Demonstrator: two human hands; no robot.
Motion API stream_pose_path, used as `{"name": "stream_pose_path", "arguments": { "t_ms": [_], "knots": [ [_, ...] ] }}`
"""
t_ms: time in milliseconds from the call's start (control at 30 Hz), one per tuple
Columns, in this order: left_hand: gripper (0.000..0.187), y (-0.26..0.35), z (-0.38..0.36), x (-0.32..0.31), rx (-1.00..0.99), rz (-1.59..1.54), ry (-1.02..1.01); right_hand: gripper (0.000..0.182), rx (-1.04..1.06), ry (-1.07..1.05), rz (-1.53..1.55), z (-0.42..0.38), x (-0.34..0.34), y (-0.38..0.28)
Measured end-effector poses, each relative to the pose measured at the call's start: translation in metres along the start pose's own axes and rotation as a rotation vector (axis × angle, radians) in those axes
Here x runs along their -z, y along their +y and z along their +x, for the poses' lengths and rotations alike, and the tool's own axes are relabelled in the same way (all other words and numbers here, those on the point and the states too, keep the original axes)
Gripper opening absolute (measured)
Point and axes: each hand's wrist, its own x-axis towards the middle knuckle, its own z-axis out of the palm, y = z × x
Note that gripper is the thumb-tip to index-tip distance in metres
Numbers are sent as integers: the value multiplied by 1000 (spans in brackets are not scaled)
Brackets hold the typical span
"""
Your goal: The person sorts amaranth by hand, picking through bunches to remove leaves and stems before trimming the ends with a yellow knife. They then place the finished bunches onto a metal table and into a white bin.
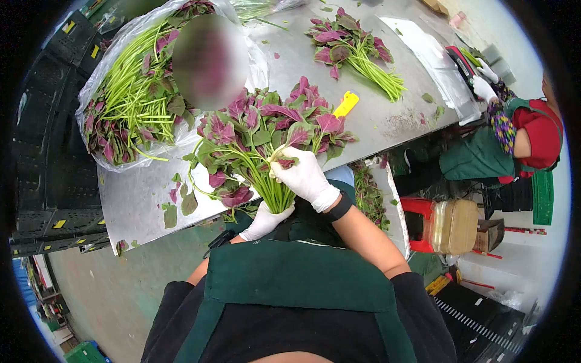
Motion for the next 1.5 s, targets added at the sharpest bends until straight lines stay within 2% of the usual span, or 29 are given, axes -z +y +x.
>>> {"name": "stream_pose_path", "arguments": {
  "t_ms": [167, 200, 333, 433, 533, 633, 700, 767, 833, 900, 967, 1033, 1100, 1133, 1167, 1267, 1367, 1467, 1500],
  "knots": [
    [27, -1, -1, -1, 25, -13, 20, 14, 241, -1, -496, 0, 3, -6],
    [27, -1, -1, 0, 13, 14, 12, 10, 272, 16, -485, -1, 1, -8],
    [31, -7, 0, 1, 20, -13, -3, 17, 535, -71, -924, 7, 8, -9],
    [31, -7, -1, 1, -13, 3, -9, 16, 496, -65, -979, 13, 7, -11],
    [29, -7, -2, 2, 13, -25, -12, 12, 504, 42, -978, 11, -2, -4],
    [27, -7, -1, 0, -17, -15, -1, 13, 419, 157, -719, 11, -2, -3],
    [26, -5, -3, 0, -45, -2, 12, 22, 313, 267, -470, 18, 13, -6],
    [24, -2, -3, 0, -49, -9, 14, 17, 378, 384, -469, 20, 41, -25],
    [23, -3, -3, 0, -45, 17, 24, 14, 72, 485, -169, 9, 67, -34],
    [22, -5, -2, -1, -38, 27, 23, 11, 85, 562, -6, -7, 94, -27],
    [22, -5, -2, 0, -24, 18, 24, 6, -35, 572, -99, -28, 118, -18],
    [23, -2, -1, -1, -25, -6, 17, 16, -148, 482, -287, -55, 152, 36],
    [23, -2, 0, -1, -12, -20, 16, 28, -278, 288, -1086, -88, 160, 48],
    [23, 1, 0, -2, -12, -32, 23, 34, -331, 281, -1196, -104, 160, 55],
    [23, 3, -1, -3, -13, -23, 20, 29, -456, 212, -1258, -115, 161, 62],
    [23, 1, 0, -3, 1, -22, 22, 27, -319, 274, -837, -105, 129, 28],
    [24, -2, 1, -4, -3, -31, 43, 31, -270, 157, -298, -76, 90, 9],
    [25, -2, 2, -3, -40, 28, 35, 35, -126, 147, -247, -48, 52, -2],
    [25, -3, 3, -1, -46, 52, 36, 29, -35, 185, -305, -43, 37, -5]
  ]
}}
